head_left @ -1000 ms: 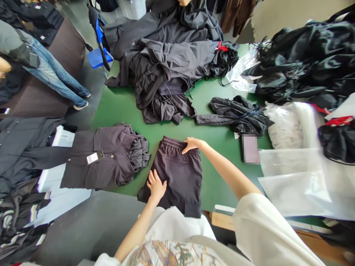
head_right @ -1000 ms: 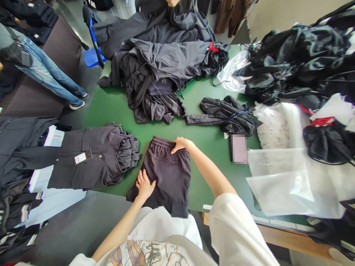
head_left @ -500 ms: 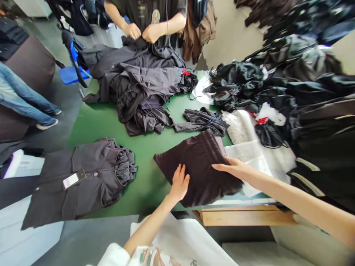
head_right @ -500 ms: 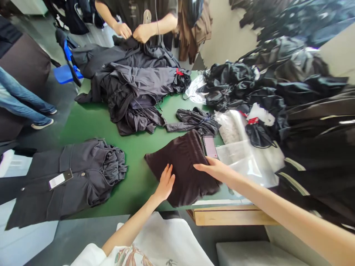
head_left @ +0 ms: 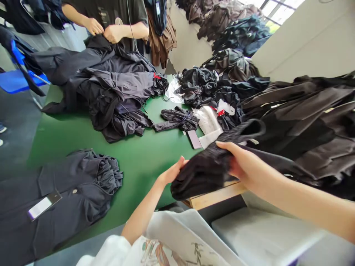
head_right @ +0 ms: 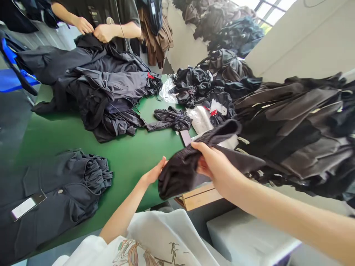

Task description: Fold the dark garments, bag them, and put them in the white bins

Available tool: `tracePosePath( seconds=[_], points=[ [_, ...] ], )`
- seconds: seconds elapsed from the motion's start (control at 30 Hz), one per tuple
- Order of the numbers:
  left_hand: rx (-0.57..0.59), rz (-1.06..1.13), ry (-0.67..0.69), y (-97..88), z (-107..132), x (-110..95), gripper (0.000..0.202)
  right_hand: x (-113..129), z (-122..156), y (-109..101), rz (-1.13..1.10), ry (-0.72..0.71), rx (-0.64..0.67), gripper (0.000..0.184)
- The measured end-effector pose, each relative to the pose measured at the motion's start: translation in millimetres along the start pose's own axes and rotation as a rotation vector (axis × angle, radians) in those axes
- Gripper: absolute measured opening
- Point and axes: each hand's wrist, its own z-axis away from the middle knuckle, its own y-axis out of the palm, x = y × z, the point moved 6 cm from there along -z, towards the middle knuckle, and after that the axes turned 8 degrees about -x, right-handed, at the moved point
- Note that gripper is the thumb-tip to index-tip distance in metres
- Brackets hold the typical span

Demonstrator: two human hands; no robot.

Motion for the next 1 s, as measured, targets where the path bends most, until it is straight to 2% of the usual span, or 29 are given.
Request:
tracePosePath(
  seconds=[0.03, 0.1, 0.17, 0.2, 0.23, 0.27, 0.33, 0.37, 0.43, 0.5, 0.57, 0.63, 0.7, 0.77, 0.83, 0.9, 0.93, 1.0],
  points=[
    [-0.093, -0.023, -0.034, -23.0, 0, 9, 0.08, -6, -23, 17, -0.044, 0.032, -0.003, 0.042],
    [-0.428, -0.214, -0.119, -82.7, 8, 30, 0.081, -24, -70, 59, -0.042, -0.018, 0.063, 0.04],
    [-0.835, -0.484, -0.257, -141.3, 36, 51, 0.078, -51, -109, 98, 0.178, -0.259, 0.103, 0.032],
    [-0.973, -0.574, -0.324, -161.1, 54, 61, 0.075, -73, -122, 115, 0.35, -0.383, 0.118, 0.029],
    [-1.059, -0.631, -0.383, -173.7, 72, 73, 0.071, -97, -130, 127, 0.508, -0.505, 0.114, 0.028],
    [-1.09, -0.654, -0.428, -179.4, 88, 85, 0.068, -126, -135, 135, 0.634, -0.591, 0.089, 0.03],
    [-1.072, -0.654, -0.489, -175.7, 113, 112, 0.063, -190, -135, 141, 0.834, -0.667, 0.074, 0.04],
    [-1.043, -0.66, -0.515, -168.8, 122, 125, 0.062, -221, -132, 139, 0.915, -0.669, 0.053, 0.046],
    [-0.966, -0.727, -0.556, -151.3, 132, 149, 0.065, -276, -127, 125, 1.042, -0.573, -0.052, 0.053],
    [-0.92, -0.865, -0.588, -136.7, 134, 167, 0.074, -317, -123, 115, 1.105, -0.495, -0.081, 0.057],
    [-0.914, -0.985, -0.625, -127.6, 133, 177, 0.075, -339, -123, 110, 1.121, -0.499, -0.08, 0.06],
    [-0.937, -1.005, -0.659, -122.3, 129, 181, 0.068, -345, -126, 108, 1.104, -0.556, -0.085, 0.063],
    [-0.959, -0.967, -0.676, -118.7, 126, 179, 0.061, -339, -131, 107, 1.062, -0.609, -0.095, 0.065],
    [-0.995, -0.876, -0.66, -118.0, 126, 172, 0.053, -322, -136, 108, 0.998, -0.655, -0.143, 0.066],
    [-1.045, -0.76, -0.626, -121.6, 136, 163, 0.043, -295, -136, 117, 0.913, -0.707, -0.207, 0.065],
    [-1.11, -0.637, -0.591, -129.4, 165, 154, 0.043, -262, -130, 143, 0.808, -0.791, -0.185, 0.064],
    [-1.143, -0.589, -0.581, -134.3, 187, 150, 0.046, -245, -125, 164, 0.752, -0.84, -0.124, 0.062],
    [-1.226, -0.43, -0.569, -145.6, 248, 146, 0.051, -210, -107, 218, 0.652, -0.927, 0.063, 0.06]
  ],
)
